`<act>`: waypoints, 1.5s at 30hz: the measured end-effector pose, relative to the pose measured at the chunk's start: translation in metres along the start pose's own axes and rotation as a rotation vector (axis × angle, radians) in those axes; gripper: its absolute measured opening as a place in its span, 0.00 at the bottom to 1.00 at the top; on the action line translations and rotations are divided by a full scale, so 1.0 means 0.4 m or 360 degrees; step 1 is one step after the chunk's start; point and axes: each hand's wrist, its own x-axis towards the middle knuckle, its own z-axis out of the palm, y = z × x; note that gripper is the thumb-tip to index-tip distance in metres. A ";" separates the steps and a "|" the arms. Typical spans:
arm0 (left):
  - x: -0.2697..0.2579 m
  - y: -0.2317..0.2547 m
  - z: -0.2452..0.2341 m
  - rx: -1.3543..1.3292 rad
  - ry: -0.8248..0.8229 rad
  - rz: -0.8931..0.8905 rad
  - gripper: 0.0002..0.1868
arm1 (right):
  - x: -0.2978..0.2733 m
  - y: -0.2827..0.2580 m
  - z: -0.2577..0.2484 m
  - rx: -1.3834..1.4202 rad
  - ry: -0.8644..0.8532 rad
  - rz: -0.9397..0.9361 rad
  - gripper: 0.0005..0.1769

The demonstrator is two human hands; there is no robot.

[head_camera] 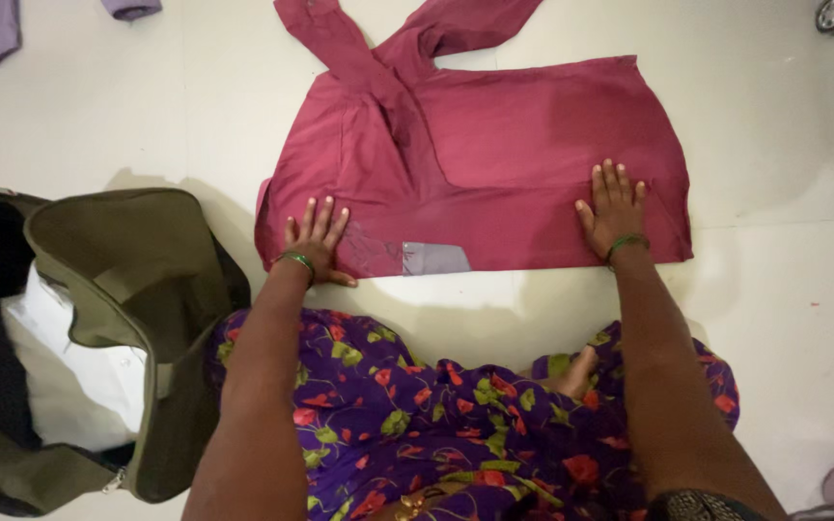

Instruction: The person smooths out a red shirt on the floor, folds the sleeves toward the center, and kemudian rolls the garment into a rectangular shape.

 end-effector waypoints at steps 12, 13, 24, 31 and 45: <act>0.005 0.001 0.004 -0.0059 0.0035 0.0000 0.82 | 0.067 -0.440 -0.143 0.0120 -0.0002 -0.0208 0.46; 0.010 -0.002 0.010 -0.0057 0.0032 0.0000 0.82 | 0.065 -0.521 -0.166 0.0083 -0.0131 -0.0360 0.46; 0.023 -0.005 0.016 -0.0050 -0.0059 -0.0017 0.82 | 0.004 -0.863 -0.040 -0.0011 -0.0523 -0.1375 0.49; 0.002 0.005 -0.008 -0.0101 -0.0032 -0.0019 0.82 | 0.008 -0.545 -0.109 -0.0262 -0.0605 -0.1076 0.45; 0.018 -0.001 0.016 -0.0034 0.0052 -0.0052 0.84 | -0.076 0.078 -0.002 0.0020 -0.0070 0.0225 0.43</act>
